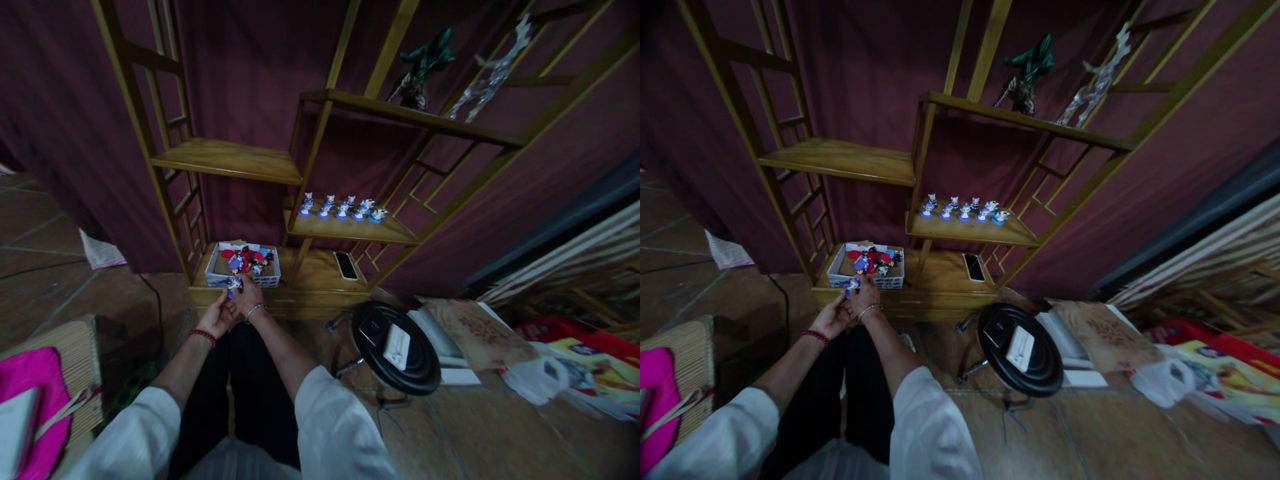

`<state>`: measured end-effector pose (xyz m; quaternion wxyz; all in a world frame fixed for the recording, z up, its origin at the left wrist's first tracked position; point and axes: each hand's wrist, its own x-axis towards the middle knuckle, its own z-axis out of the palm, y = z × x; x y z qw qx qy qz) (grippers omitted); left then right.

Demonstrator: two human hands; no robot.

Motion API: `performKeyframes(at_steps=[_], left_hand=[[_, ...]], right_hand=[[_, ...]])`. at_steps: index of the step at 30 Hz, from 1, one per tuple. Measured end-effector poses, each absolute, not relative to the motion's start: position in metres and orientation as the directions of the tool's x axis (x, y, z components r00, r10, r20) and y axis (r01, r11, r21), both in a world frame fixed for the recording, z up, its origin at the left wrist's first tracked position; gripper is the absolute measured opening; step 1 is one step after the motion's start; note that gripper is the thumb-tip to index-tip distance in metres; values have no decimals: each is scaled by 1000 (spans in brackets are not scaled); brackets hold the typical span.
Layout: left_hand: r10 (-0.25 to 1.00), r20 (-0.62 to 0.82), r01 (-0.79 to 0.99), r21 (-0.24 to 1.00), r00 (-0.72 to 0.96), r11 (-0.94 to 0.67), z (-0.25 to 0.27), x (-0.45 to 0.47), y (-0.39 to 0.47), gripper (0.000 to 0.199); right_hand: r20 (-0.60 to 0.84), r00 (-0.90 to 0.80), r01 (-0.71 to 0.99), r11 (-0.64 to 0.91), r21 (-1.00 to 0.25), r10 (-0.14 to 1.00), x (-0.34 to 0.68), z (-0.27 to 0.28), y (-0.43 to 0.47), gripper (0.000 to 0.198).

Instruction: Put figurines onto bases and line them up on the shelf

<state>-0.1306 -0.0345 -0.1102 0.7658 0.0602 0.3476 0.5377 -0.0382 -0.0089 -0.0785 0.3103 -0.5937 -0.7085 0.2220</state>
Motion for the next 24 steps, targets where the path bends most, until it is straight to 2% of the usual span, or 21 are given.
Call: performKeyframes(at_steps=[11, 24], left_hand=[[866, -482, -785, 481, 136, 391, -110, -122, -34, 18], [885, -454, -827, 454, 107, 333, -95, -122, -35, 15]], right_hand=[[153, -141, 701, 207, -683, 978, -28, -68, -8, 33], [159, -145, 603, 215, -768, 977, -20, -58, -1, 31]])
